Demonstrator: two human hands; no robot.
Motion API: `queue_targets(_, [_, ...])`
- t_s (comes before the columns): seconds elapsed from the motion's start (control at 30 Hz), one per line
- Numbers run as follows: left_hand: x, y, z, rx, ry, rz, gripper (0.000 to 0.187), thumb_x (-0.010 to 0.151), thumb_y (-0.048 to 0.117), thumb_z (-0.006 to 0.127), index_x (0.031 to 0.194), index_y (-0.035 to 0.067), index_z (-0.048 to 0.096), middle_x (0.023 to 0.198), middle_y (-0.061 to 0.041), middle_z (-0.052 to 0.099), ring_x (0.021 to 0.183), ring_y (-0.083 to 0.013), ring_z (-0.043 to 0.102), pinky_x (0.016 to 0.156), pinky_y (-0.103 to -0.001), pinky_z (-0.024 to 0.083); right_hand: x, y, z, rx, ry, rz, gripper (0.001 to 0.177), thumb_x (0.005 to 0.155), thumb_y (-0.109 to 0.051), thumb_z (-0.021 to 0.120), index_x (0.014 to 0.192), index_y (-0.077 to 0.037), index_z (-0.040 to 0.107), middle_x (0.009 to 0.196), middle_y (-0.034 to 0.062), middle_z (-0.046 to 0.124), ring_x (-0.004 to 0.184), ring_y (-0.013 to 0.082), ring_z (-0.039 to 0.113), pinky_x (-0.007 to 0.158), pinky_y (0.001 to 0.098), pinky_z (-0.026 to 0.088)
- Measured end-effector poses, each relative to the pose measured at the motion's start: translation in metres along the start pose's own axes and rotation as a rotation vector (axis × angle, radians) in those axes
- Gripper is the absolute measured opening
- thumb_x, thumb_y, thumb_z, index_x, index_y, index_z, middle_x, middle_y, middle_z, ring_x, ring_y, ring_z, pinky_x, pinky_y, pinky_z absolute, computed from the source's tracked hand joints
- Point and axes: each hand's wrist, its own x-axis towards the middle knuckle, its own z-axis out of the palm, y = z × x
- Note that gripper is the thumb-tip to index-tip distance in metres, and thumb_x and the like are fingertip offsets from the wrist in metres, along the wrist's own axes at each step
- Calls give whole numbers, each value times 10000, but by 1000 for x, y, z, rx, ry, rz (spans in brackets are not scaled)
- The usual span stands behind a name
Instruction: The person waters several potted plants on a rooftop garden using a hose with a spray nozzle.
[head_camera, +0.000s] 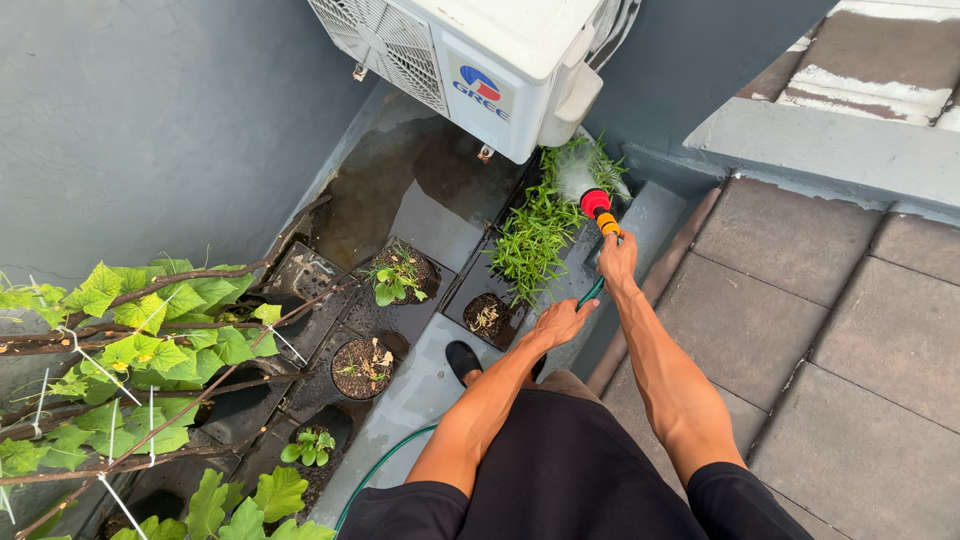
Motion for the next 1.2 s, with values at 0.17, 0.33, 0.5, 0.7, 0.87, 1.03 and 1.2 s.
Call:
queue_targets(0.17, [1, -3, 1, 27, -21, -14, 638, 812, 588, 352, 850, -15, 559, 684, -166, 589, 708, -319, 589, 659, -456, 439, 1, 5, 1, -23, -8, -13, 341, 859, -226, 467, 1133, -29, 424, 620, 48, 475, 427, 117, 439, 343, 274, 359])
queue_targets(0.33, [8, -11, 8, 62, -29, -5, 639, 814, 593, 333, 846, -4, 559, 654, -155, 576, 676, -303, 593, 635, -450, 444, 1, 11, -2, -53, 2, 4, 341, 860, -223, 462, 1130, -19, 419, 634, 48, 485, 439, 123, 450, 351, 283, 373])
queue_targets(0.5, [5, -9, 9, 47, -34, 12, 641, 814, 590, 347, 870, -16, 549, 678, -150, 577, 695, -313, 585, 654, -449, 451, 2, 16, -9, -80, 31, -12, 347, 863, -236, 460, 1129, -20, 407, 652, 41, 492, 465, 112, 472, 367, 280, 407])
queue_targets(0.7, [1, -2, 8, 67, -57, 1, 635, 811, 588, 335, 868, -4, 558, 711, -167, 591, 740, -325, 590, 690, -459, 438, 0, 15, -15, -41, 26, 6, 352, 859, -222, 456, 1134, -10, 398, 628, 51, 478, 448, 129, 452, 350, 286, 378])
queue_targets(0.87, [5, -8, 15, 90, -12, 55, 660, 823, 596, 351, 963, -20, 543, 831, -210, 577, 838, -373, 562, 733, -472, 428, 3, 21, -16, -20, 23, 21, 348, 862, -222, 463, 1128, -5, 405, 632, 43, 478, 450, 124, 450, 344, 282, 370])
queue_targets(1.03, [-6, -3, 13, 77, -47, 10, 677, 807, 588, 345, 1022, -24, 540, 923, -229, 578, 927, -379, 548, 790, -468, 416, 4, 34, -14, -112, 51, 1, 338, 865, -224, 470, 1108, 6, 422, 637, 59, 492, 434, 146, 464, 344, 293, 375])
queue_targets(1.2, [-8, -10, 14, 88, -65, 0, 673, 807, 583, 348, 998, -28, 554, 872, -226, 602, 901, -371, 569, 774, -467, 428, 2, 43, -13, -130, 52, -16, 329, 853, -216, 480, 1099, -1, 441, 638, 57, 499, 443, 139, 478, 349, 290, 389])
